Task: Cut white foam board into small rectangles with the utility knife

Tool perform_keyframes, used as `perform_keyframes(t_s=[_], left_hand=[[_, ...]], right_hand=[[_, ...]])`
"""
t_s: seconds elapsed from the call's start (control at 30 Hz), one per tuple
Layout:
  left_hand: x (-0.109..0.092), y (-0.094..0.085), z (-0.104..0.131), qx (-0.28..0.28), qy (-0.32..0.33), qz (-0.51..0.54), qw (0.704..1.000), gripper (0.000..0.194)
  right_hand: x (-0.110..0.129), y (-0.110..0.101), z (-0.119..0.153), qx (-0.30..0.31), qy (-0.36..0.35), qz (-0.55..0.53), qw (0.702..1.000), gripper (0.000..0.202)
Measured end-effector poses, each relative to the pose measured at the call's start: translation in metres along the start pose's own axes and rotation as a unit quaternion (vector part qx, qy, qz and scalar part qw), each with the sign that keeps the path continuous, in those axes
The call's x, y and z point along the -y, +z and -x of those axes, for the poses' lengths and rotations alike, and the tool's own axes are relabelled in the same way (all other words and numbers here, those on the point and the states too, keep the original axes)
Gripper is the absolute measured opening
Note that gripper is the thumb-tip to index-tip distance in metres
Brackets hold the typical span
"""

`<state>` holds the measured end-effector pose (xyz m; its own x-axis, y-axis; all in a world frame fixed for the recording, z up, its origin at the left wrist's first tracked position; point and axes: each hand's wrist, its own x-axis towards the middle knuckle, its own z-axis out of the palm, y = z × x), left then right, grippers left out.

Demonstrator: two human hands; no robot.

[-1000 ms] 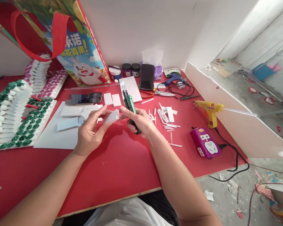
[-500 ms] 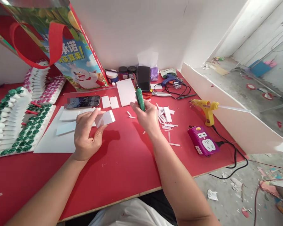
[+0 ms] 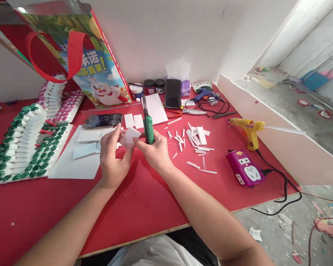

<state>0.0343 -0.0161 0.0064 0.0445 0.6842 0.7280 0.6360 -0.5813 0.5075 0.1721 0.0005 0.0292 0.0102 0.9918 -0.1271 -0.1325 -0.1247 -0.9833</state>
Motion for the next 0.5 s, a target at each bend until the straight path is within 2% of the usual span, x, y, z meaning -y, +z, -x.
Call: perform_keyframes(t_s=[0.07, 0.17, 0.27, 0.37, 0.5], left_hand=[[-0.002, -0.001, 0.000, 0.019, -0.027, 0.033, 0.999, 0.056], [-0.003, -0.006, 0.000, 0.037, -0.080, 0.092, 0.992, 0.043], [-0.002, -0.011, 0.000, 0.043, -0.079, 0.105, 0.990, 0.029], [-0.001, -0.013, -0.002, 0.034, -0.064, 0.102, 0.992, 0.022], [0.000, -0.014, -0.002, 0.048, -0.101, 0.130, 0.985, 0.022]], right_hand=[[0.004, -0.008, -0.003, 0.013, -0.012, 0.048, 0.999, 0.024], [0.012, -0.022, -0.007, 0.069, -0.056, 0.153, 0.984, 0.017], [0.016, -0.032, -0.007, 0.118, -0.069, 0.212, 0.968, 0.017], [0.015, -0.033, -0.007, 0.122, -0.071, 0.216, 0.966, 0.018], [0.013, -0.032, -0.011, 0.102, -0.083, 0.155, 0.979, 0.023]])
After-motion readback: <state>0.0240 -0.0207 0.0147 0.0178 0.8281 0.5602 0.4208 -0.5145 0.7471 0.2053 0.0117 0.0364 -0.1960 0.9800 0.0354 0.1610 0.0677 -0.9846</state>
